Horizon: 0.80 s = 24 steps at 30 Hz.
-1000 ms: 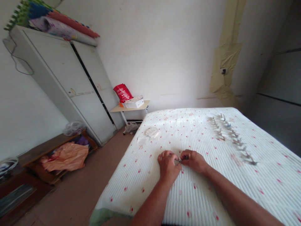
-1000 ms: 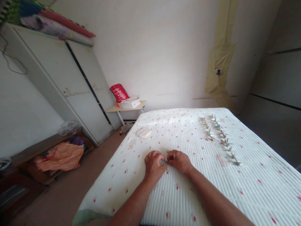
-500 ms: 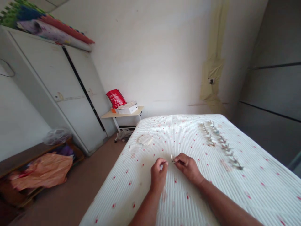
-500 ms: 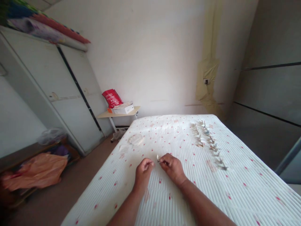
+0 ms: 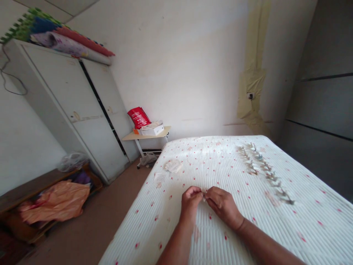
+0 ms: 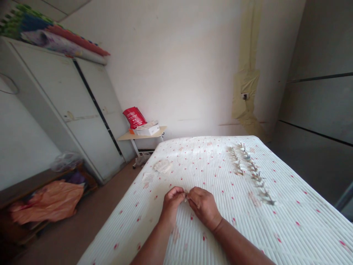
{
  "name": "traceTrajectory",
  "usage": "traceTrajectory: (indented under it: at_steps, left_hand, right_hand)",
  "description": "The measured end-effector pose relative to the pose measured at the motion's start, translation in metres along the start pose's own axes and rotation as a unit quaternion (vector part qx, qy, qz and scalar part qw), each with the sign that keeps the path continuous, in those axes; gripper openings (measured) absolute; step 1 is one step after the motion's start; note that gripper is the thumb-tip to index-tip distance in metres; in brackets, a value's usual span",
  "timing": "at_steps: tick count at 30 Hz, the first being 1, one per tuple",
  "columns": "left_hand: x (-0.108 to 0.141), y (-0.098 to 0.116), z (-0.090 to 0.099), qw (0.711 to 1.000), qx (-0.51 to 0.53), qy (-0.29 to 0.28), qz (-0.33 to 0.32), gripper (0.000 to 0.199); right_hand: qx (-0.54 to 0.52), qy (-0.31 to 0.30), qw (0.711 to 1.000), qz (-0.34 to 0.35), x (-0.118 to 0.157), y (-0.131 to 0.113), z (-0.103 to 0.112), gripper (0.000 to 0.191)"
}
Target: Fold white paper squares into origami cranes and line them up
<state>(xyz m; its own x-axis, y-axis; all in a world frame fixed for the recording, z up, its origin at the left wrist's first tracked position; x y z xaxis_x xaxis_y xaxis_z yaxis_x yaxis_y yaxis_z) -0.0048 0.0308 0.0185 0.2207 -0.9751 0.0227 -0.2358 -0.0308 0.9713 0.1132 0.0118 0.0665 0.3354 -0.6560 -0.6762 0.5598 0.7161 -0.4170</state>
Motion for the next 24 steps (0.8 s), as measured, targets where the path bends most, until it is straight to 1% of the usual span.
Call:
traceTrajectory:
  at_steps: [3,5,8,10,12,15,17,19,24]
  left_hand:
    - [0.000,-0.001,0.001,1.000,0.009,-0.005,-0.002,0.014]
    - [0.000,-0.001,0.002,1.000,0.008,-0.005,-0.006,0.013]
    - [0.000,0.000,0.003,1.000,-0.004,-0.002,-0.016,0.013]
    - [0.000,0.001,0.003,1.000,-0.013,-0.002,-0.018,0.013]
    - [0.001,0.000,0.003,1.000,-0.021,-0.003,-0.015,0.013]
    - [0.001,-0.001,0.003,0.999,-0.033,-0.005,-0.009,0.015]
    - [0.001,-0.001,0.002,0.999,-0.041,-0.015,-0.008,0.015]
    - [0.001,-0.001,0.002,0.998,-0.051,-0.026,-0.010,0.013]
    - [0.003,-0.001,-0.001,0.994,-0.091,-0.059,-0.029,0.006]
  right_hand:
    - [-0.027,-0.002,1.000,-0.001,0.002,-0.001,-0.001,0.023]
    - [-0.069,0.008,0.997,-0.020,0.003,0.002,0.001,0.019]
    - [-0.135,0.047,0.987,-0.078,0.004,0.013,0.007,0.015]
    - [-0.170,0.071,0.975,-0.121,0.004,0.024,0.009,0.014]
    - [-0.207,0.082,0.960,-0.168,0.005,0.034,0.008,0.014]
    - [-0.275,0.073,0.927,-0.244,0.007,0.046,0.001,0.018]
    - [-0.318,0.060,0.904,-0.280,0.008,0.047,-0.004,0.023]
    - [-0.346,0.048,0.889,-0.296,0.007,0.045,-0.007,0.028]
    - [-0.380,0.022,0.870,-0.314,0.005,0.037,-0.013,0.032]
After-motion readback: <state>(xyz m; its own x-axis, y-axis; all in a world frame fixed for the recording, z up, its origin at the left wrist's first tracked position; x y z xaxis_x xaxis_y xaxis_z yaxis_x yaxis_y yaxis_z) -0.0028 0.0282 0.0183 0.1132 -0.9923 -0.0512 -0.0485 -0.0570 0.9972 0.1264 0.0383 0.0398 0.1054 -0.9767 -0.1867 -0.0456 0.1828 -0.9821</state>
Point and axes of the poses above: each hand's wrist, its own x-axis away from the middle knuckle, its own z-axis out of the back of the hand, y = z × x, the point moved 7 cm from there along -x, towards the middle knuckle, and after that the axes turned 7 degrees about y, right-handed, at the moved point
